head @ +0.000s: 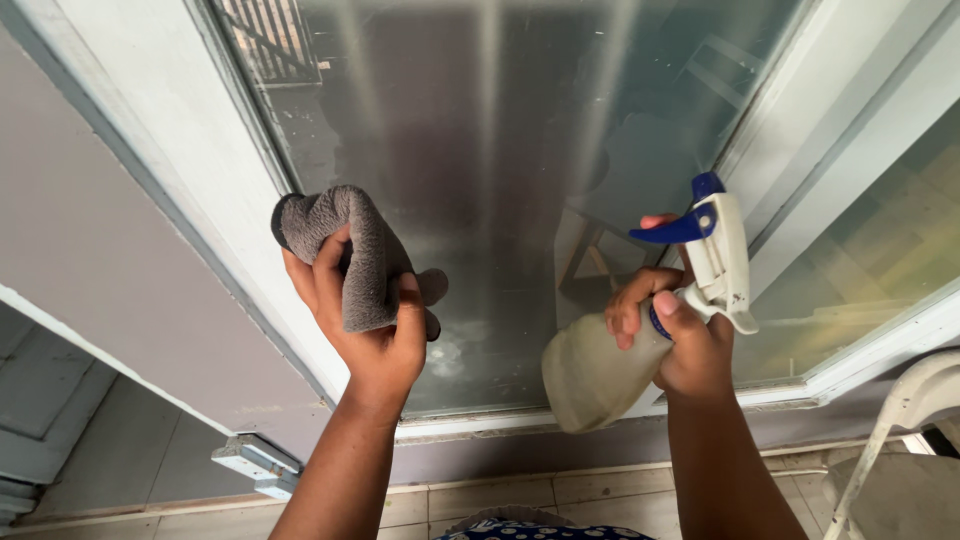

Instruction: The person sprays a glass door with a cleaning solution and wipes it with a cloth. They repeatedly spray and wipe the same area, focusing on the lower half of the door.

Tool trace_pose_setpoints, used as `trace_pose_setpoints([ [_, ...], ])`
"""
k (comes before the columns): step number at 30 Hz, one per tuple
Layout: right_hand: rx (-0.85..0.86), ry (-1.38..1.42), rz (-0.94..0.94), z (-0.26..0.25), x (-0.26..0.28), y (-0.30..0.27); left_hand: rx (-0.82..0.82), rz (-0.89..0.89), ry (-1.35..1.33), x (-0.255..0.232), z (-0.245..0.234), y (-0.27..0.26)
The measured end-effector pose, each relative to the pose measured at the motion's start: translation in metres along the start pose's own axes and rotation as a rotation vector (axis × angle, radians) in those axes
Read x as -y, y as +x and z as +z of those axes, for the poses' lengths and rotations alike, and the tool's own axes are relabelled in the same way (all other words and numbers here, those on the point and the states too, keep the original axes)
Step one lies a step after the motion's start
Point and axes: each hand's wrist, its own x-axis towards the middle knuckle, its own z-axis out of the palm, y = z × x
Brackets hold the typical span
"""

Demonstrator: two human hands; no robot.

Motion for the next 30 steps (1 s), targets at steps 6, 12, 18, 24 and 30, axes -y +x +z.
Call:
trace_pose_setpoints([
  [6, 0.058, -0.090, 0.017, -0.007, 0.005, 0.000, -0.061, 0.178, 0.187, -0.006, 0.008, 0.036],
  [12, -0.078, -0.330, 0.056, -0.031, 0.013, 0.003, -0.058, 0.317, 0.378, -0.004, 0.025, 0.094],
  [18, -0.349, -0.731, -0.109, -0.052, 0.017, 0.002, -0.028, 0.356, 0.527, 0.001, 0.051, 0.112],
  [24, -0.345, -0.889, -0.279, -0.074, 0.009, 0.020, -0.037, 0.358, 0.517, 0.011, 0.062, 0.108],
  [30, -0.407, -0.748, -0.156, -0.082, 0.011, 0.043, -0.033, 0.355, 0.518, 0.017, 0.064, 0.104],
])
